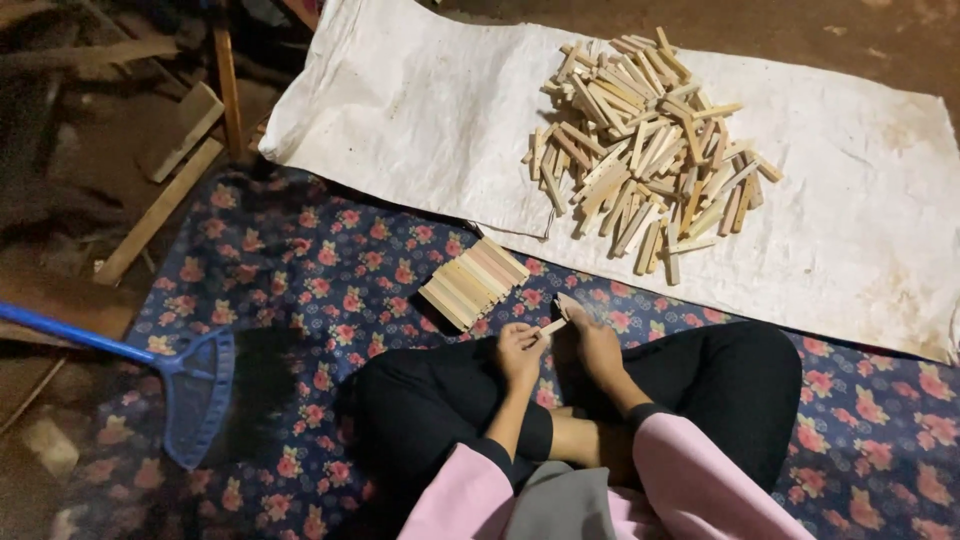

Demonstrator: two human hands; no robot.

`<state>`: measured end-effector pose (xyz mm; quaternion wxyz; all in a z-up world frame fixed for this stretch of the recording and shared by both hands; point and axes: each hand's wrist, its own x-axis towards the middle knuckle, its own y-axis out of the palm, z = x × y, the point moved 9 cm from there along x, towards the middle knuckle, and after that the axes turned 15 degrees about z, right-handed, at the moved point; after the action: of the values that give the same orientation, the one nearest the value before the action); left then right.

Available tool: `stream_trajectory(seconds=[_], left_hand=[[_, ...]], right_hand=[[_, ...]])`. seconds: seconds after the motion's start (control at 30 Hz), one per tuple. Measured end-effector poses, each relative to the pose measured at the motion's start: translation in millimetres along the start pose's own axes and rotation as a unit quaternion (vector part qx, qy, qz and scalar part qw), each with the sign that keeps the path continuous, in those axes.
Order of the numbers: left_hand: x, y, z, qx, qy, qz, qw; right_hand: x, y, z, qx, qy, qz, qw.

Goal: A person sits on the floor and manually sands small wooden sticks one by one using a piece of sandpaper, moving them from one pile to another.

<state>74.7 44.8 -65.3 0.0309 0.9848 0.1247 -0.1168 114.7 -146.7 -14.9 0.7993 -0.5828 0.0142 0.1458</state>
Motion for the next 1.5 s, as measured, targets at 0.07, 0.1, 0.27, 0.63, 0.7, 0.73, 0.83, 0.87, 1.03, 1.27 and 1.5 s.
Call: stream_trajectory(seconds=[0.07,0.1,0.27,0.63,0.7,0.73,0.83,0.87,1.03,1.27,1.5], left_hand=[[16.1,-2.6,37.5,-0.041,-0.014,-0.011,0.999],[21.7,-9.9,59.5,-0.077,-0.032,-0.025,0.996],[1.3,-10.6,20.3,-0.106,-0.044,-0.038,0.993],[-29.3,1.8,-77.5,0.137,0.027,-0.029,0.99],[-34.1,-1.5,-90.9,0.116,0.044,-0.023,0.992],[-41.1,1.1,-94.4,0.115,0.041,-0.025,0.992],[-40.3,2.9,-108.2,0.153,0.063,0.0,0.986],[-38.2,-2.8,-101.2,0.153,0.05,-0.009,0.987],[-39.4,0.6,-87.4,0.139,0.048,-0.023,0.989],[-27.0,1.7,-87.6,0.171,0.062,-0.035,0.983],[-36.0,15.7,-80.1,0.165,0.055,0.044,0.984]], right_hand=[[-0.8,-3.8,0.9,-0.001,0.008,-0.002,1.0],[-2.2,-2.4,4.8,0.002,0.016,0.002,1.0],[-11.1,-10.2,10.0,0.023,0.03,-0.021,0.999],[-39.4,-54.8,58.6,0.148,-0.004,0.05,0.988],[-28.8,-35.4,46.7,0.058,-0.042,0.009,0.997],[-26.9,-28.1,32.4,0.058,-0.044,0.012,0.997],[-22.7,-37.0,29.8,0.049,-0.016,0.0,0.999],[-34.5,-55.3,57.7,0.07,-0.05,0.006,0.996],[-41.5,-61.7,61.9,0.075,-0.077,-0.022,0.994],[-53.4,-105.2,99.6,0.045,-0.081,-0.031,0.995],[6.4,2.5,-30.8,0.225,0.066,0.011,0.972]])
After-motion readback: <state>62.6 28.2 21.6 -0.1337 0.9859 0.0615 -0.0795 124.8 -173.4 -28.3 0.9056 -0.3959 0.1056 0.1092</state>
